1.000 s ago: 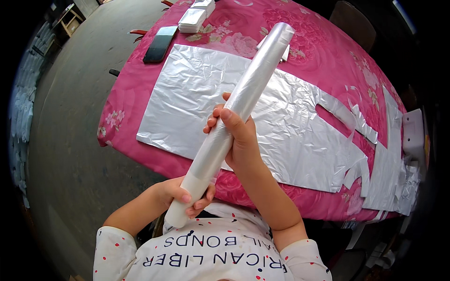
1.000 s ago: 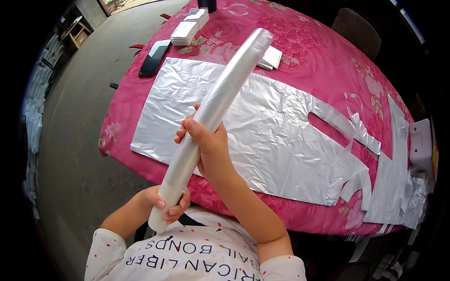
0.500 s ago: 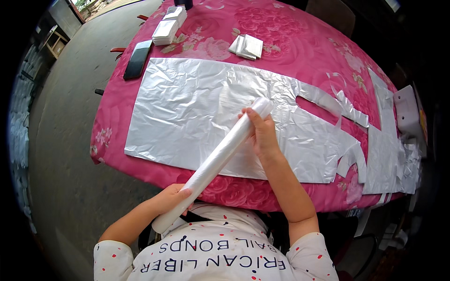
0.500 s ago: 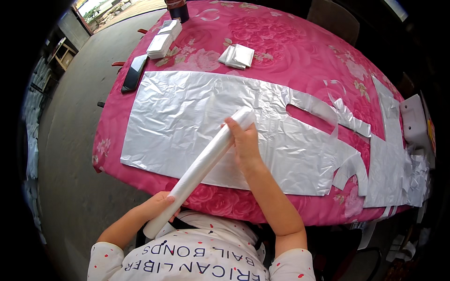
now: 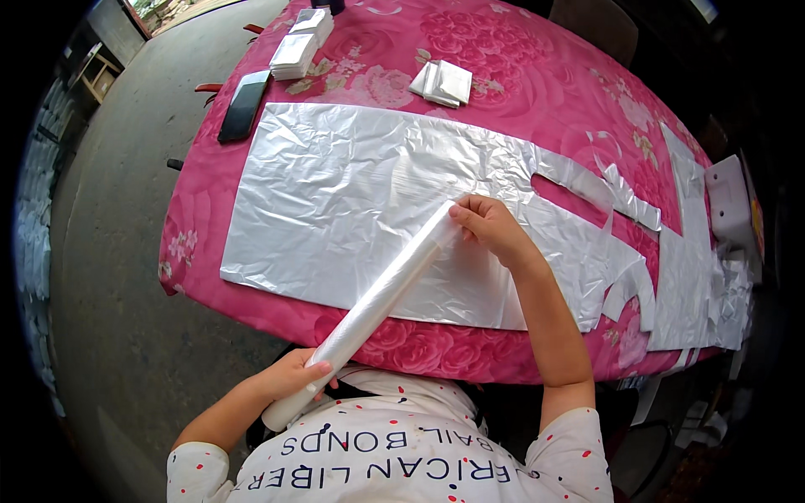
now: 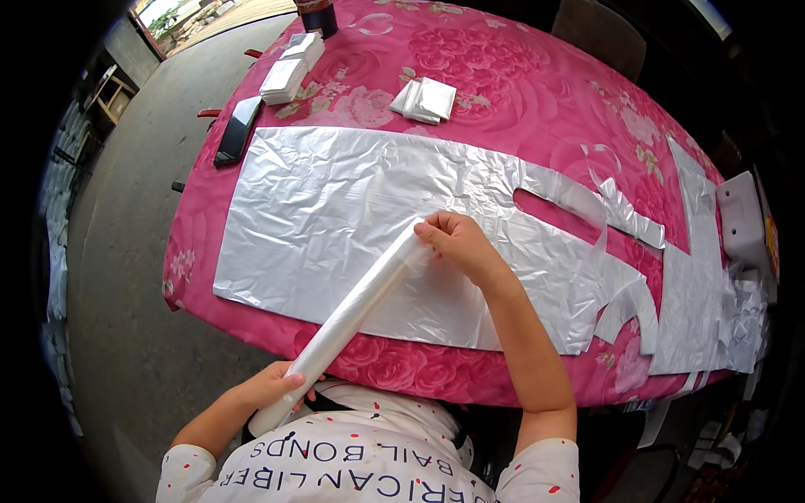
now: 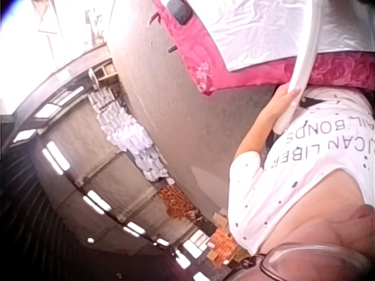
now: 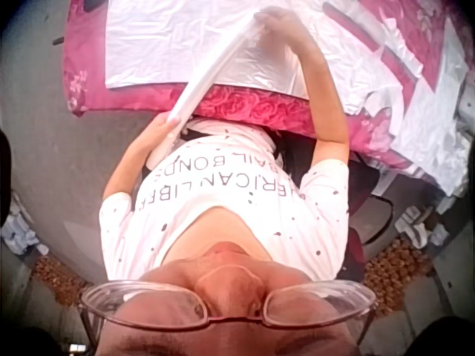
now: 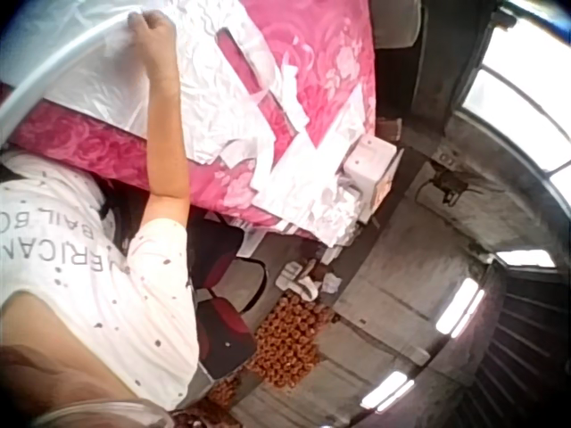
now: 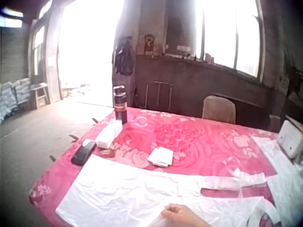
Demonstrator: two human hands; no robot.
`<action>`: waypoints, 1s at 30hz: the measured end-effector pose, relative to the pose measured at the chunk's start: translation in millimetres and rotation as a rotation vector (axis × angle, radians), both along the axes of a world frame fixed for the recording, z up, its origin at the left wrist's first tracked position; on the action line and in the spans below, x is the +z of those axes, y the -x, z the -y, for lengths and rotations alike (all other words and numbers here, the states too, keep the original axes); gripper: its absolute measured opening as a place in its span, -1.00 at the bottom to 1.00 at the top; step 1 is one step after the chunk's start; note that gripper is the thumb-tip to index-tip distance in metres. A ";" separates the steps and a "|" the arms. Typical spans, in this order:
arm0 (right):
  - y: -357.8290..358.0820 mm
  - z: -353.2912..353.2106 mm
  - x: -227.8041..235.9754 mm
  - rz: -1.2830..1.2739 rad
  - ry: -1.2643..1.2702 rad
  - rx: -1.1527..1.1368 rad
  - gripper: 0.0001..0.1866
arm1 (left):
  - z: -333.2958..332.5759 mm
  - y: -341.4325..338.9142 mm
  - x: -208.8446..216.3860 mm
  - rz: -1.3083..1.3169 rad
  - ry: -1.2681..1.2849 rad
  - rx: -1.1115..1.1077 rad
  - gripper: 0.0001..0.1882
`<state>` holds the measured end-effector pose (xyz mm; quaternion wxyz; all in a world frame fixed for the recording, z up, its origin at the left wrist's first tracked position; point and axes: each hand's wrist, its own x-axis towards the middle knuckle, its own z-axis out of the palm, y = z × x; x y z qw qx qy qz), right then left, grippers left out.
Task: The person repeatedly unrolls a clear plastic film over a large white sheet on a pink tablecloth, folds the film into small rectangular packets, and stacks them. The person handles the film roll and the folded packets throughout the clip.
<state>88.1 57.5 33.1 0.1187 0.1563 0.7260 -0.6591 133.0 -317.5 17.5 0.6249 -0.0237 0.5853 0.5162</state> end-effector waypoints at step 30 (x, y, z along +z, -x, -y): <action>24.3 -62.1 -14.2 -0.558 -0.784 -0.335 -0.73 | -155.6 69.7 27.0 -2.053 -0.284 -0.461 -0.54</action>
